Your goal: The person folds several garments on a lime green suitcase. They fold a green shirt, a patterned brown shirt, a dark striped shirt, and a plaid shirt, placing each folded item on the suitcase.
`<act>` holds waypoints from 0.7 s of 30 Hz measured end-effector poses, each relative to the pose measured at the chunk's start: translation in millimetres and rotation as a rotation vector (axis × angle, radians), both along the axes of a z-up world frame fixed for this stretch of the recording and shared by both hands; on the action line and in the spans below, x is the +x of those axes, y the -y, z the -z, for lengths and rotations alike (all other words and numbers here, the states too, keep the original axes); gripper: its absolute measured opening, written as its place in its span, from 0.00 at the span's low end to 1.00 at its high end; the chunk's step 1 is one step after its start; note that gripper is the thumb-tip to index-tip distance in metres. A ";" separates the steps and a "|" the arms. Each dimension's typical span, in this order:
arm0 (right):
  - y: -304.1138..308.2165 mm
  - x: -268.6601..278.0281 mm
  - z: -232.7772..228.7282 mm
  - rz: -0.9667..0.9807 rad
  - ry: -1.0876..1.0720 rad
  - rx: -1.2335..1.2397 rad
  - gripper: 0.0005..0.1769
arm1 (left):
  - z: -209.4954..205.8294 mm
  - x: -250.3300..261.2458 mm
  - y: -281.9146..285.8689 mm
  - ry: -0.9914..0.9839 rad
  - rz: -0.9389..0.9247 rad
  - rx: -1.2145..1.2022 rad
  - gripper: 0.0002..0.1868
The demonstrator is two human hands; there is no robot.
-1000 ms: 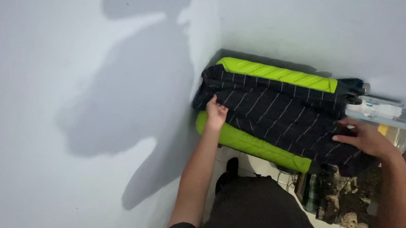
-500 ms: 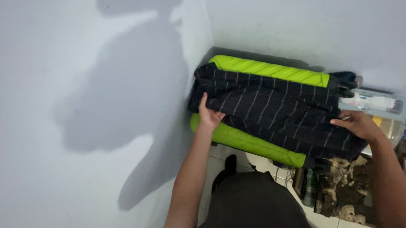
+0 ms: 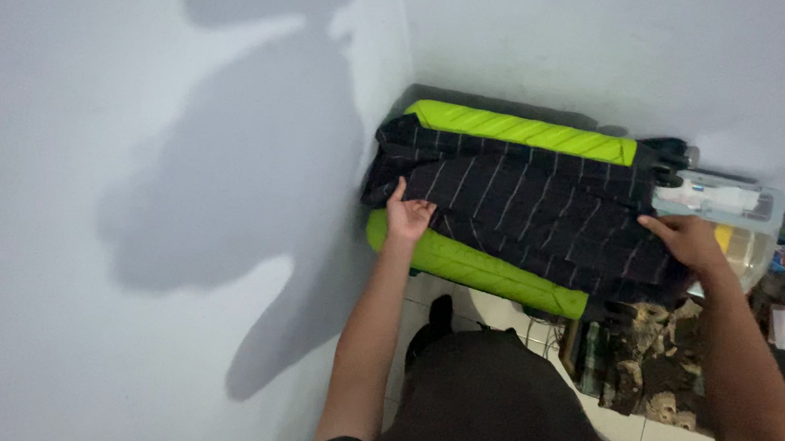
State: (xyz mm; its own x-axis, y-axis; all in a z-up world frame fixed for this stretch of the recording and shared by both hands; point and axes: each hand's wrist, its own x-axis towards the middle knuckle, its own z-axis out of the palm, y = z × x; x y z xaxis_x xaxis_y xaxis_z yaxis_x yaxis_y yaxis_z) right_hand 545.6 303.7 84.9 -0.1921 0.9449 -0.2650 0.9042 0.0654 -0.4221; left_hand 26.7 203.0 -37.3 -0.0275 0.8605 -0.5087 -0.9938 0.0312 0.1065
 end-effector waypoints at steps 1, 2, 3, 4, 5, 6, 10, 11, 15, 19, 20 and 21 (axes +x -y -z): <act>4.8 -2.4 3.6 0.003 0.008 0.070 0.35 | 2.0 1.7 -0.5 -0.012 -0.014 0.012 0.29; 7.6 -4.4 6.3 0.005 0.016 0.142 0.35 | 3.0 1.3 -0.9 -0.014 -0.024 0.022 0.29; 10.4 -4.9 8.2 0.037 0.044 0.189 0.34 | 3.7 -0.9 0.3 -0.016 -0.033 0.031 0.29; 12.9 -5.2 10.7 0.068 0.072 0.237 0.32 | 4.8 -2.3 1.9 -0.017 -0.044 0.042 0.29; 14.9 -4.7 12.7 0.098 0.100 0.285 0.31 | 5.7 -2.7 3.3 -0.037 -0.054 0.002 0.26; 14.6 -3.5 12.7 0.131 0.092 0.293 0.30 | 5.2 -2.7 4.9 -0.056 -0.062 -0.039 0.24; 17.1 6.9 14.4 0.284 0.076 0.405 0.26 | 5.3 -0.9 10.5 -0.085 -0.118 -0.073 0.21; 19.3 9.1 13.3 0.326 0.076 0.453 0.24 | 4.5 -1.6 11.8 -0.122 -0.093 -0.097 0.22; 29.6 -9.0 4.7 0.225 -0.179 0.696 0.12 | 3.4 -10.1 24.1 -0.405 0.070 -0.217 0.33; 48.7 -92.6 -10.1 0.004 -0.315 0.679 0.14 | -5.6 -28.9 51.5 -0.541 0.611 -0.256 0.57; 59.5 -116.8 -12.7 -0.070 -0.313 0.679 0.18 | -9.3 -32.4 57.9 -0.575 0.639 -0.279 0.60; 66.6 -140.6 -14.1 -0.108 -0.356 0.609 0.22 | -13.3 -35.2 63.7 -0.609 0.667 -0.303 0.64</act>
